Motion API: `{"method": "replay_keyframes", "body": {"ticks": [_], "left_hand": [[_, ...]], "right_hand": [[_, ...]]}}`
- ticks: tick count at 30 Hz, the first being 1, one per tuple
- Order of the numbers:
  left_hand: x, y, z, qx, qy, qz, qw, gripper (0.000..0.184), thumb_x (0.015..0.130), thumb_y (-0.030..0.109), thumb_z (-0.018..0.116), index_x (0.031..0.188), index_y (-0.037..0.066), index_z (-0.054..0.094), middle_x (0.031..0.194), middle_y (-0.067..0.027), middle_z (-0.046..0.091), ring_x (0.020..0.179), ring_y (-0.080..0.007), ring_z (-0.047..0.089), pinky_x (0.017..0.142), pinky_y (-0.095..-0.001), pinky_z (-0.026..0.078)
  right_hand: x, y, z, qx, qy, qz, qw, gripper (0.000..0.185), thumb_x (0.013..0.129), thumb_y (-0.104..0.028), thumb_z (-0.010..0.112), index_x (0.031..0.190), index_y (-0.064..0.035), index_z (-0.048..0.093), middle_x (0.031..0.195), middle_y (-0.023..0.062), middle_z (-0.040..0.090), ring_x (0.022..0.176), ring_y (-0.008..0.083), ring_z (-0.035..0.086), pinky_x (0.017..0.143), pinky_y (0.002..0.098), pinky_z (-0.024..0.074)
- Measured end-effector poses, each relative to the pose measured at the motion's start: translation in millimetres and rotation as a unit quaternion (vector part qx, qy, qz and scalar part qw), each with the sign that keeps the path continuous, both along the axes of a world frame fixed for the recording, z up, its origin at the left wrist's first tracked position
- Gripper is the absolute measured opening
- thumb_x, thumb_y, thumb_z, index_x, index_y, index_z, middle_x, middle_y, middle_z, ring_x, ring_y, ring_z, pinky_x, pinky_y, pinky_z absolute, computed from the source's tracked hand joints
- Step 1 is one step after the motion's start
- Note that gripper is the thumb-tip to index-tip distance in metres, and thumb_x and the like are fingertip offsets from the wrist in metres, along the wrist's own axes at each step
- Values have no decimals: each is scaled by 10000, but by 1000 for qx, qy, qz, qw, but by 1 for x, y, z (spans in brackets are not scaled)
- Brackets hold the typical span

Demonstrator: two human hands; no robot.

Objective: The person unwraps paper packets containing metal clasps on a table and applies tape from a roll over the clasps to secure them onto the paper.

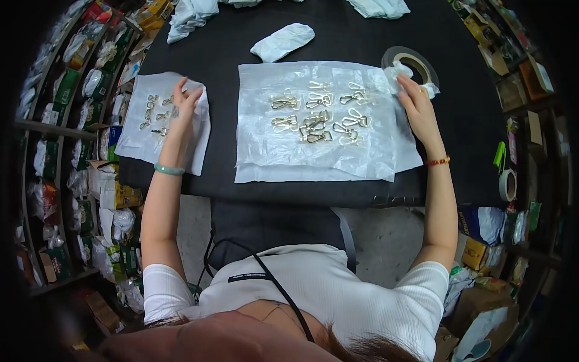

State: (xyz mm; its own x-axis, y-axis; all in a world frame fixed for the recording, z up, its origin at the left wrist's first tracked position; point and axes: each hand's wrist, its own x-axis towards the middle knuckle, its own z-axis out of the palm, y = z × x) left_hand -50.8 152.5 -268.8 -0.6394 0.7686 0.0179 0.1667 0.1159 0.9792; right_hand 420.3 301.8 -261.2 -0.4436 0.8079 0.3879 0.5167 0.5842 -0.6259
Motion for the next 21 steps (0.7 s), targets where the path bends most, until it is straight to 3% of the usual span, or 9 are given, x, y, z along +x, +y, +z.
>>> {"method": "replay_keyframes", "body": {"ticks": [2,6,11,14,16,17,21], "left_hand": [[3,6,1,5,-51,-37,998,617,811,182,655,1360,43,412,1239,-175,459,1025,-205,483,890,-298,403],[6,7,11,68,19,-84,994,577,827,207,645,1343,45,445,1217,-154,517,1105,-219,484,943,-301,379],[11,-13,11,30,49,-13,998,510,858,186,602,1334,57,471,1253,-138,522,1157,-234,486,955,-308,387],[20,-6,4,86,46,-102,990,533,856,129,595,1356,42,431,1267,-194,498,1083,-246,540,957,-330,415],[56,-17,26,39,281,-157,946,559,849,129,590,1370,36,410,1252,-190,511,1100,-244,540,965,-331,414],[66,-22,25,40,281,-155,946,559,849,129,590,1370,36,410,1252,-190,511,1100,-244,540,965,-331,414],[95,-33,20,-25,61,-178,982,566,821,110,578,1361,34,425,1242,-162,534,1036,-228,562,932,-307,435]], "right_hand": [[5,1,3,35,-12,-14,999,351,918,-182,547,1238,-42,578,1071,87,605,783,146,523,693,240,448],[1,-24,24,-62,-69,-58,994,315,906,-125,563,1210,-43,581,1045,68,582,773,125,491,735,235,437],[4,-51,25,-121,-83,-93,985,298,879,-80,565,1174,-43,582,934,49,544,744,112,462,682,217,408],[0,-49,21,-133,-84,-68,985,327,858,-57,554,1184,-40,575,930,48,547,731,103,447,656,208,391],[-2,-49,19,-146,-84,-48,985,356,838,-35,543,1193,-36,568,927,46,549,718,93,432,630,199,374],[-3,-52,22,-145,-85,-46,985,356,838,-35,543,1193,-36,568,927,46,549,718,93,432,630,199,374],[-1,-78,38,-237,-74,-20,968,429,795,-2,522,1221,-29,551,909,35,538,697,82,403,603,191,347]]}}
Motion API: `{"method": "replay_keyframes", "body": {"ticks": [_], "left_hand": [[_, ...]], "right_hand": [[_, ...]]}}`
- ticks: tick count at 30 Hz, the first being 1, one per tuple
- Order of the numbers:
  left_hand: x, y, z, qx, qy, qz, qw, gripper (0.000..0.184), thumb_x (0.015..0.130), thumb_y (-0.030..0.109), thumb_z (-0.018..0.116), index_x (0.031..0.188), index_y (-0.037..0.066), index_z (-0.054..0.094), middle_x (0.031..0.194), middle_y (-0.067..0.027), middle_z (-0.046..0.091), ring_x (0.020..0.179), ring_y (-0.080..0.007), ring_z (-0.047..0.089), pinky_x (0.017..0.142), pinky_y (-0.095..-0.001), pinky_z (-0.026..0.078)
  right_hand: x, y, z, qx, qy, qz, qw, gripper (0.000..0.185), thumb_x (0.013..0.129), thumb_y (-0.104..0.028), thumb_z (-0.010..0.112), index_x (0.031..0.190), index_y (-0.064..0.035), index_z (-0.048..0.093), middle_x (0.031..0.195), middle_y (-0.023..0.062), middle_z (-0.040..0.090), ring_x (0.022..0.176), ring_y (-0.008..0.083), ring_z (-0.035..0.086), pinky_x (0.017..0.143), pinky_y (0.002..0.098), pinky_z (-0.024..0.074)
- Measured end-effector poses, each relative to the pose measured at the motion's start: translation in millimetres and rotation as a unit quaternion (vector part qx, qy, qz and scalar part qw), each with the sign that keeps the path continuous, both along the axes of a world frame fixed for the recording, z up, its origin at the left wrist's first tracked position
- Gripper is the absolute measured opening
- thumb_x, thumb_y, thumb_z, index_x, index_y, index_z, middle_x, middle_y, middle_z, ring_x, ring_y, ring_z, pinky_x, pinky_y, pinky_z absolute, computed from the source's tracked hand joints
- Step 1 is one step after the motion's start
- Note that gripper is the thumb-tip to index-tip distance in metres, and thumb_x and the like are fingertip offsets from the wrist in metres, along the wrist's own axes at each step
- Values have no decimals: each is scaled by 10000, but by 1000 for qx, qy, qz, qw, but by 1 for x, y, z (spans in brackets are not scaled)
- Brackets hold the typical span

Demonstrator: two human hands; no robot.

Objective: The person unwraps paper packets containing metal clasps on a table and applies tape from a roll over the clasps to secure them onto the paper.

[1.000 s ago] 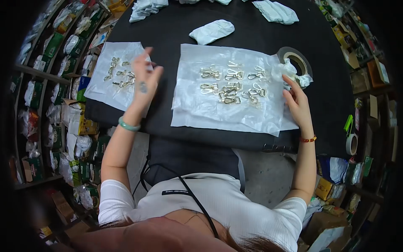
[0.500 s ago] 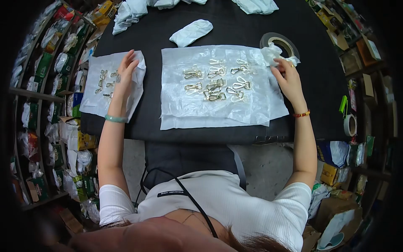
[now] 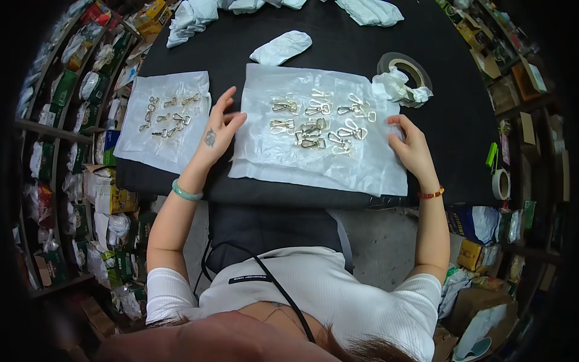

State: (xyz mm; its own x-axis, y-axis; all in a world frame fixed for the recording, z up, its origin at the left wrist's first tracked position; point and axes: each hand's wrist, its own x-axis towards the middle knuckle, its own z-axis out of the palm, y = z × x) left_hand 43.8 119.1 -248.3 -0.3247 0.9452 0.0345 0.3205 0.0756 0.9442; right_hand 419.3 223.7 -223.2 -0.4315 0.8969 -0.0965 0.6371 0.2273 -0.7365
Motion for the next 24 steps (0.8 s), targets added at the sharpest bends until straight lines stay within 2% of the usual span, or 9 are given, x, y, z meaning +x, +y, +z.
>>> {"method": "replay_keyframes", "body": {"ticks": [6,11,13,15,17,18,20,22,24], "left_hand": [[7,10,-24,117,102,-80,985,509,789,65,533,1295,20,509,1211,-133,573,897,-188,578,829,-261,458],[-15,7,-10,111,27,-41,993,488,750,18,461,1220,20,594,1106,-107,635,694,-123,506,651,-206,414],[-30,0,3,134,6,-13,991,499,740,8,444,1211,25,607,1063,-92,653,651,-99,476,602,-189,387],[-60,-16,26,62,-28,5,998,530,732,6,448,1239,43,598,1045,-62,664,577,-67,410,535,-179,349],[-97,-30,47,57,21,21,998,545,722,3,462,1249,48,593,1055,-39,659,538,-47,383,485,-173,321],[-113,-37,58,61,34,37,997,553,717,4,471,1256,52,589,1069,-28,654,520,-38,371,461,-172,308],[-151,-52,78,56,65,65,994,561,717,0,476,1264,62,586,1104,-26,644,529,-34,372,454,-160,295],[-196,-65,87,57,78,70,993,562,721,-11,475,1265,70,586,1131,-31,637,519,-43,362,456,-151,285],[-233,-78,94,32,131,91,987,560,732,-18,480,1278,64,576,1113,-33,633,567,-37,351,494,-147,282]], "right_hand": [[6,-3,-16,-23,67,-26,997,477,798,-35,551,1272,17,525,1144,117,585,729,124,496,652,202,400],[-20,-5,-1,-23,154,9,988,564,802,3,505,1363,11,445,1318,124,532,975,115,552,747,160,406],[-43,-11,13,-6,165,50,985,573,809,-1,508,1375,19,423,1382,134,471,1105,146,512,863,191,387],[-69,-18,22,11,176,87,980,583,816,-5,510,1388,26,401,1445,143,410,1234,178,472,979,221,368],[-102,-17,20,46,215,167,961,580,814,8,513,1386,-6,421,1417,145,438,1308,237,403,1021,274,334],[-121,-16,17,46,217,171,960,580,814,8,513,1386,-6,421,1417,145,438,1308,237,403,1021,274,334],[-161,-18,9,98,240,249,933,593,822,7,517,1403,-16,397,1410,128,437,1110,200,530,886,248,415],[-200,-31,14,0,236,274,932,605,857,9,506,1438,-24,341,1480,113,354,1179,169,480,879,219,388],[-243,-32,-1,20,276,306,911,621,854,-2,511,1445,-24,323,1371,81,425,899,118,476,730,195,380]]}}
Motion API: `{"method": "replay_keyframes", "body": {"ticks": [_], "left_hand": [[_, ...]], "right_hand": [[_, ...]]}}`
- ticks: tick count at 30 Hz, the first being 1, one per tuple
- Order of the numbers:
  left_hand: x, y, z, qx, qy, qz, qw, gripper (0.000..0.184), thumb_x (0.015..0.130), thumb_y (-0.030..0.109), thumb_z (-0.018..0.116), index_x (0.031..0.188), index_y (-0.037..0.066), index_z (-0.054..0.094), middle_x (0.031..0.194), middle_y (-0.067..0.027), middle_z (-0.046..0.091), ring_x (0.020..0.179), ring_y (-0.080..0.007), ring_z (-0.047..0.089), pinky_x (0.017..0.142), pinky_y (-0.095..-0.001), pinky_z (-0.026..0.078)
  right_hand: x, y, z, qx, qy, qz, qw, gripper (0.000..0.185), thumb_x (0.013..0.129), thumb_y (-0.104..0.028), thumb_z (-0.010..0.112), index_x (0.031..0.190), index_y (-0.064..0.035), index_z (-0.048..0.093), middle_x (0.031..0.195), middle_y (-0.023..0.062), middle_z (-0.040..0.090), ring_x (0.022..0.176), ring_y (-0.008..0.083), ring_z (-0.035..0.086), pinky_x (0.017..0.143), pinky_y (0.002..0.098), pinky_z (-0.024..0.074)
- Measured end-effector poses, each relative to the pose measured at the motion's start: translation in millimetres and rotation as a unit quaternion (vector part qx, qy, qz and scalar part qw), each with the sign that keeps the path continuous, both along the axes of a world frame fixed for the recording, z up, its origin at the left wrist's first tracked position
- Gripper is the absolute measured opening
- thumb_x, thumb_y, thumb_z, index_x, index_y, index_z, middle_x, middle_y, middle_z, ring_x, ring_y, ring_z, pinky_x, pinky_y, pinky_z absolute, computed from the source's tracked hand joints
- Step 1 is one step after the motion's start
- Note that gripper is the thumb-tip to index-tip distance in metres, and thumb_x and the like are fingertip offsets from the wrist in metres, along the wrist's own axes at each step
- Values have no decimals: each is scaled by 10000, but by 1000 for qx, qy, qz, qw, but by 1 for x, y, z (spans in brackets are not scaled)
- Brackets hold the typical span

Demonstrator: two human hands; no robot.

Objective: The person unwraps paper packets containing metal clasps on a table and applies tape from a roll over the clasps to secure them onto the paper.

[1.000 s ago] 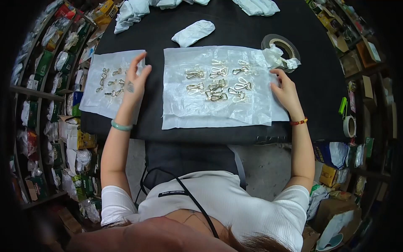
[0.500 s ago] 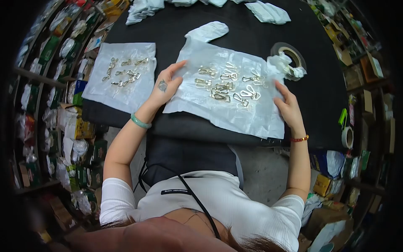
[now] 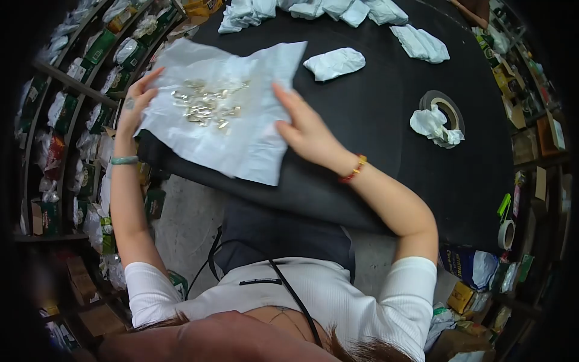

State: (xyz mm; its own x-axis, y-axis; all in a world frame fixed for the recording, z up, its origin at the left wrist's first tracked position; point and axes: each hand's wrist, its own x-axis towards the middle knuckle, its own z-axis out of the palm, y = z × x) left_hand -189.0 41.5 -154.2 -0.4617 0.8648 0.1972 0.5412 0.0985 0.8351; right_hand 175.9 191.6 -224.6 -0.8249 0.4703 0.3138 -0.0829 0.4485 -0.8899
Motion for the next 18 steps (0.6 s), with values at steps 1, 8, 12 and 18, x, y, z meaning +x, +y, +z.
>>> {"method": "replay_keyframes", "body": {"ticks": [1,8,12,18], "left_hand": [[-15,-2,3,-26,47,28,998,559,744,-25,485,1290,58,566,1095,-35,628,615,-31,340,533,-144,280],[-67,5,-40,-50,198,85,975,506,781,-23,480,1275,55,560,1134,-67,615,730,-116,484,634,-206,393],[-37,29,-66,39,554,135,820,432,807,12,527,1234,58,563,1181,-95,594,912,-235,583,767,-297,480],[134,49,-34,-69,307,-138,939,412,806,221,635,1211,172,578,1098,-89,572,846,-264,605,723,-339,508]], "right_hand": [[-18,-2,3,-20,-14,10,1000,624,853,-10,516,1445,-20,318,1316,73,451,806,105,443,690,197,373],[-82,-1,-38,-25,-40,14,999,629,858,-46,540,1442,-11,309,1236,83,455,736,125,469,689,230,425],[-61,0,-40,-139,-81,54,985,592,849,-67,572,1400,-9,363,1206,99,470,777,141,553,709,250,465],[-22,54,-39,242,-74,-68,965,355,794,-60,595,1145,-60,543,1128,111,530,943,238,563,837,327,470]]}}
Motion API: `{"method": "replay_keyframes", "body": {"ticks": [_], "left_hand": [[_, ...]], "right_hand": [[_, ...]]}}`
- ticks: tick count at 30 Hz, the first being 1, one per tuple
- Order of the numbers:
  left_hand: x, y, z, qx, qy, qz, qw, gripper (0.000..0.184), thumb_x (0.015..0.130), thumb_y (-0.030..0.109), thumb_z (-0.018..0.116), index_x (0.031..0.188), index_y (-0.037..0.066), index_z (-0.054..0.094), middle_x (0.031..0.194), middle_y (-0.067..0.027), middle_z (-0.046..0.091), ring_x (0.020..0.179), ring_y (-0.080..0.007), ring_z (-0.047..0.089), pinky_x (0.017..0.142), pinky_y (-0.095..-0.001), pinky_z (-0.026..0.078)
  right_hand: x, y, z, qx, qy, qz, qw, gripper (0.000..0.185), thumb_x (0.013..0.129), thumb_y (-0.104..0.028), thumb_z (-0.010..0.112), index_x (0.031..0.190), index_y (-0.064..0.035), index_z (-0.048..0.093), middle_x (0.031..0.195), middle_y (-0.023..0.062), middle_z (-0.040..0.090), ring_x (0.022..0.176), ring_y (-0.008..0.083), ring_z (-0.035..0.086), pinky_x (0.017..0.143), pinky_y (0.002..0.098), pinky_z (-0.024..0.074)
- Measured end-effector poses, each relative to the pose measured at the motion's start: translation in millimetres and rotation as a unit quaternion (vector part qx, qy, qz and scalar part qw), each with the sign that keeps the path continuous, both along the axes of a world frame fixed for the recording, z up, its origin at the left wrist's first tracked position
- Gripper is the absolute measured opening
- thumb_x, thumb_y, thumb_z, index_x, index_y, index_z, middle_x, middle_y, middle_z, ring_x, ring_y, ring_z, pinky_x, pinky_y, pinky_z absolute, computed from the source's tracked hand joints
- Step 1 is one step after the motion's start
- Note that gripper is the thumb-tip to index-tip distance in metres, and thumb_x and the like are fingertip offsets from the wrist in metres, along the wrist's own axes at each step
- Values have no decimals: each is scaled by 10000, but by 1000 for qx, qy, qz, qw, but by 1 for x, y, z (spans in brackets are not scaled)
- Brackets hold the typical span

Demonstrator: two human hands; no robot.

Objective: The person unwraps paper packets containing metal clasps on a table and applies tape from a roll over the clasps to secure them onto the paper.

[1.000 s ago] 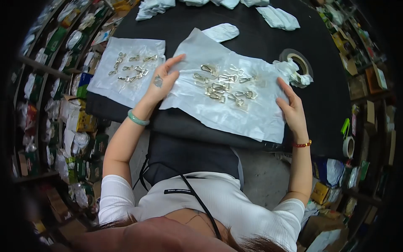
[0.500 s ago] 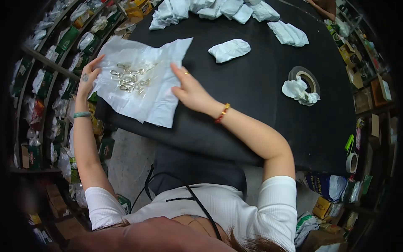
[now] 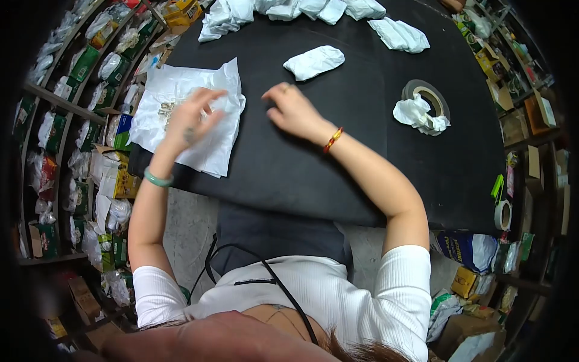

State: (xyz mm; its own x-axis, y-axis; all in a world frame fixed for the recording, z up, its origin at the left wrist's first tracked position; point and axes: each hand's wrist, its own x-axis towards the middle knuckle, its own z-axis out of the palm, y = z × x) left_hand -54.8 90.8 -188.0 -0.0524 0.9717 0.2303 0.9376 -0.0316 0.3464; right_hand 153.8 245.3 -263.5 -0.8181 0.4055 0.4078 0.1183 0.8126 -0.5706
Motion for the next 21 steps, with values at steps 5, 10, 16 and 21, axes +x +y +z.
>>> {"method": "replay_keyframes", "body": {"ticks": [5,10,16,21], "left_hand": [[51,0,-42,-24,231,49,971,473,786,183,630,1236,159,484,946,-141,515,714,-287,609,614,-389,520],[33,26,-73,-90,228,113,963,457,780,96,595,1210,107,441,923,-162,499,735,-312,610,609,-417,525],[33,61,-65,29,221,154,963,437,764,55,599,1175,78,453,958,-161,504,758,-314,598,624,-407,517],[102,62,-35,151,-133,1,980,439,806,131,598,1233,74,511,1068,-119,517,892,-292,569,731,-338,487]], "right_hand": [[6,77,-4,396,-61,-170,900,375,799,-70,532,1174,-64,516,1302,134,487,1138,316,493,944,377,422],[5,140,-15,408,-144,-145,890,349,832,-116,522,1177,-66,517,1152,115,593,980,311,577,845,361,471],[0,138,27,53,-190,-98,975,273,900,-170,515,1139,-40,536,933,77,657,750,197,618,647,294,501],[34,51,40,-486,-18,-64,871,304,961,-252,498,1080,21,560,854,76,646,667,77,587,524,211,469]]}}
